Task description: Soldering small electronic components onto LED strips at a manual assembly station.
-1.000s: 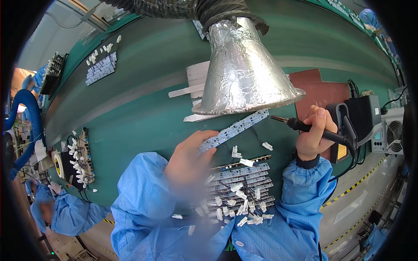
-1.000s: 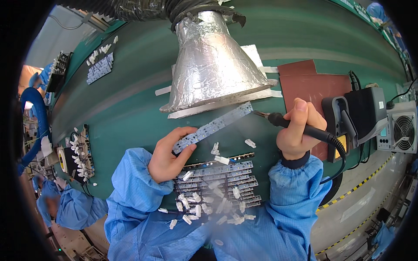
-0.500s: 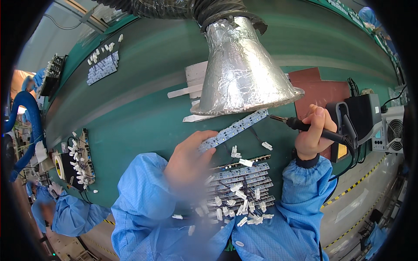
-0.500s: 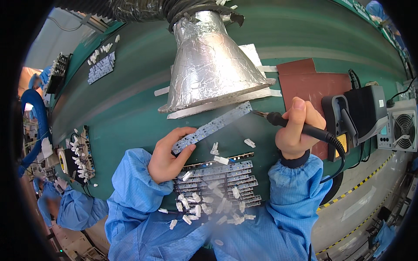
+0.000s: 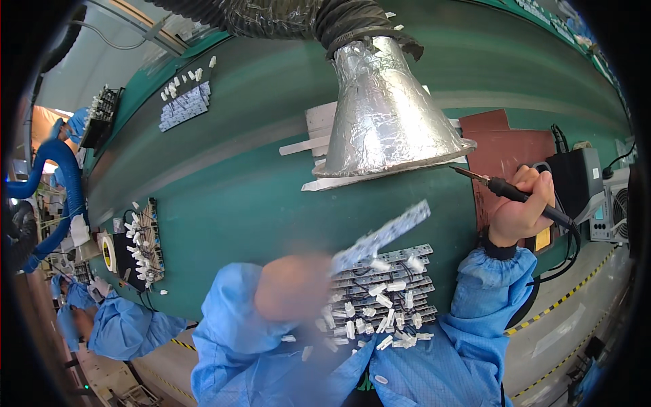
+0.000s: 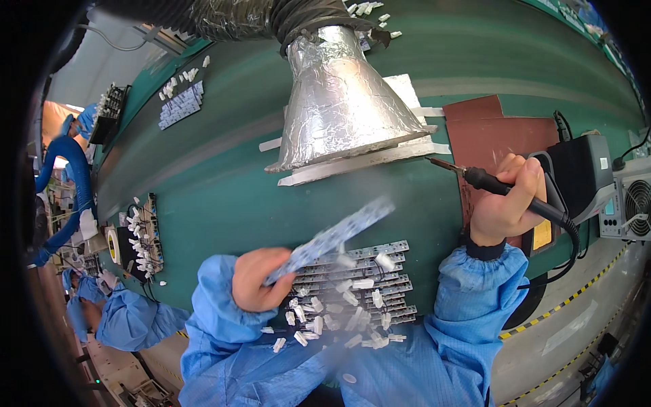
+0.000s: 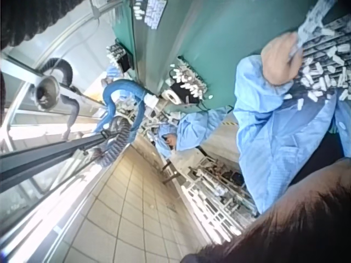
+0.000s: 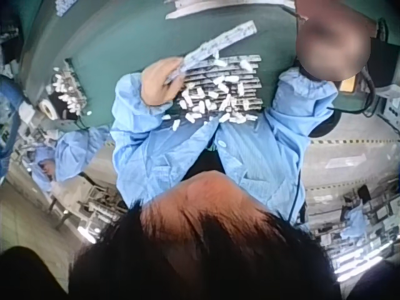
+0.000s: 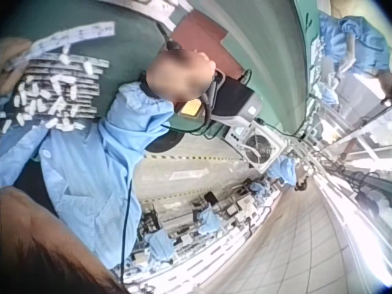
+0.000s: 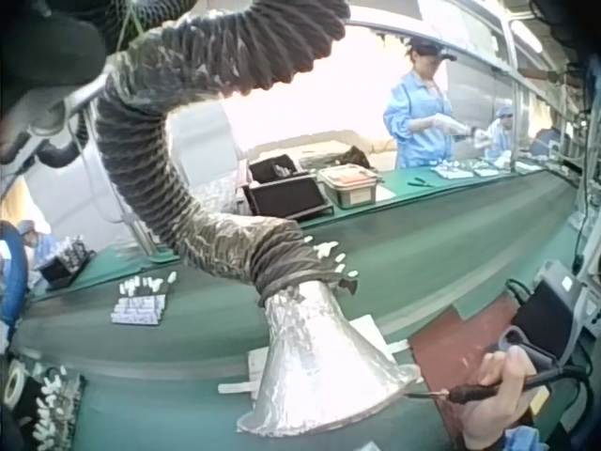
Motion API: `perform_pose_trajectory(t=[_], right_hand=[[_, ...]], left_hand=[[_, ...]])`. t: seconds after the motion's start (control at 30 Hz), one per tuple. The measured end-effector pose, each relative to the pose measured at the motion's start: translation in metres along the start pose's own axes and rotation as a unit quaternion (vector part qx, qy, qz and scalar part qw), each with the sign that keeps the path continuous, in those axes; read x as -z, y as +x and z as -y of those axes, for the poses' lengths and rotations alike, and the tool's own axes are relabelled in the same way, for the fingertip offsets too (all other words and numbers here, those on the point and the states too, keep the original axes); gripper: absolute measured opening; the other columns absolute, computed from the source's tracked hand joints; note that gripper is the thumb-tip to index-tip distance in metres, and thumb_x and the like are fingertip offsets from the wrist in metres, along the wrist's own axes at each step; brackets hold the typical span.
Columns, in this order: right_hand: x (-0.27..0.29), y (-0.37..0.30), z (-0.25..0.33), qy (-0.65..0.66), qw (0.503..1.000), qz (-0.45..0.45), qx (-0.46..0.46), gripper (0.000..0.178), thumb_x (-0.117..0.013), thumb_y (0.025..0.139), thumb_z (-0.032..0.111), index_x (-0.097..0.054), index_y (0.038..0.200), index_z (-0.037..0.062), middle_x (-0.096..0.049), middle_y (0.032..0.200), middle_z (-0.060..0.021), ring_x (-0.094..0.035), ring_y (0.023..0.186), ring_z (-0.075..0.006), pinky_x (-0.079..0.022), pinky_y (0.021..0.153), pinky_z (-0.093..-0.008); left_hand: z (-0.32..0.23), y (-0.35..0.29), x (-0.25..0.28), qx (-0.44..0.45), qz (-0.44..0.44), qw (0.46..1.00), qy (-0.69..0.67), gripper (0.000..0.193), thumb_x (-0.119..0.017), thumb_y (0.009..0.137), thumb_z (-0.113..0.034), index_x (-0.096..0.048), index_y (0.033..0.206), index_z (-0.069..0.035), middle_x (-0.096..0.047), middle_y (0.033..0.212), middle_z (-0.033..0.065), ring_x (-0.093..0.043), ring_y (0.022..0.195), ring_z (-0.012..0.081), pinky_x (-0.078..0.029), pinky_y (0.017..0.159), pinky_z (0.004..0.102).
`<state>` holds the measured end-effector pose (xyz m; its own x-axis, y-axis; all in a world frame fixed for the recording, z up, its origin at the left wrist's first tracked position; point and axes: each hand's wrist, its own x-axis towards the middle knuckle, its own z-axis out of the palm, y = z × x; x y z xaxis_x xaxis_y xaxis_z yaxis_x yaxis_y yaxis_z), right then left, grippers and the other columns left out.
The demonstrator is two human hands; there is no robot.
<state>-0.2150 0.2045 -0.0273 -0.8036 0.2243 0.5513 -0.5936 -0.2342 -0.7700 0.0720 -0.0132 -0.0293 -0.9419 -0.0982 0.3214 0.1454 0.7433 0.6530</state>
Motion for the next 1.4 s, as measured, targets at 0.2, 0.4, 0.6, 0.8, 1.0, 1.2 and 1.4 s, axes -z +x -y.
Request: perform_pose_trajectory(t=[0.2,0.4,0.6,0.8,1.0,1.2,1.4], right_hand=[[-0.004,-0.001,0.005,0.021,1.0,0.016,-0.011,0.038,-0.049,0.097,0.012,-0.039,0.06,0.0055,-0.036,0.056,-0.002,-0.032,0.05,-0.0106,-0.026,0.049,-0.0292],[-0.005,-0.005,0.003,0.011,1.0,0.015,-0.017,0.037,-0.049,0.096,0.012,-0.04,0.061,0.0035,-0.037,0.058,-0.003,-0.034,0.054,-0.0116,-0.027,0.053,-0.0288],[-0.01,-0.008,0.005,0.002,1.0,0.002,-0.028,0.035,-0.049,0.095,0.01,-0.042,0.062,0.0016,-0.04,0.059,-0.0044,-0.035,0.056,-0.0125,-0.029,0.054,-0.0292],[-0.005,-0.006,0.002,0.007,1.0,0.004,-0.027,0.04,-0.052,0.096,0.011,-0.042,0.059,0.0018,-0.043,0.056,-0.0038,-0.037,0.053,-0.0116,-0.033,0.054,-0.0285],[-0.01,-0.006,0.004,-0.004,1.0,0.011,-0.017,0.037,-0.049,0.096,0.011,-0.041,0.061,0.0023,-0.038,0.056,-0.0042,-0.033,0.052,-0.0114,-0.027,0.051,-0.0288],[-0.007,-0.002,0.009,0.001,1.0,-0.008,0.0,0.038,-0.05,0.095,0.011,-0.041,0.059,0.0028,-0.037,0.056,-0.0039,-0.033,0.051,-0.0119,-0.027,0.052,-0.03],[-0.011,-0.009,0.019,0.008,0.999,-0.012,0.039,0.039,-0.047,0.095,0.015,-0.037,0.058,0.0053,-0.036,0.054,-0.0044,-0.03,0.05,-0.0125,-0.026,0.051,-0.0299]], left_hand=[[0.016,-0.079,0.002,0.053,-0.243,0.967,0.052,0.046,-0.067,0.09,-0.02,-0.051,0.125,0.005,-0.066,0.098,0.018,-0.061,0.075,0.0189,-0.048,0.064,0.0297],[0.029,-0.011,0.017,0.237,-0.255,0.936,-0.06,0.045,-0.06,0.093,-0.014,-0.049,0.133,0.004,-0.058,0.122,0.0188,-0.058,0.099,0.0225,-0.046,0.087,0.0325],[0.003,0.02,0.014,0.115,-0.045,0.986,0.111,0.038,-0.066,0.083,0.0,-0.06,0.121,-0.001,-0.057,0.121,0.019,-0.058,0.11,0.0348,-0.046,0.095,0.0396],[-0.008,0.036,0.004,0.088,0.198,0.976,0.036,0.032,-0.069,0.086,-0.015,-0.062,0.115,-0.001,-0.06,0.095,0.0138,-0.062,0.086,0.032,-0.049,0.076,0.0397],[0.001,0.04,0.007,0.078,0.242,0.967,-0.018,0.03,-0.068,0.087,-0.016,-0.062,0.112,0.0,-0.059,0.092,0.0132,-0.059,0.083,0.0309,-0.048,0.075,0.0394],[0.009,0.05,0.019,0.128,0.211,0.958,-0.145,0.02,-0.061,0.09,-0.008,-0.062,0.107,0.002,-0.058,0.093,0.0115,-0.058,0.084,0.0233,-0.047,0.076,0.0343],[-0.004,0.059,0.003,0.306,0.048,0.925,-0.22,0.037,-0.063,0.091,-0.002,-0.05,0.125,0.004,-0.065,0.11,0.0121,-0.062,0.095,0.014,-0.049,0.084,0.028]])
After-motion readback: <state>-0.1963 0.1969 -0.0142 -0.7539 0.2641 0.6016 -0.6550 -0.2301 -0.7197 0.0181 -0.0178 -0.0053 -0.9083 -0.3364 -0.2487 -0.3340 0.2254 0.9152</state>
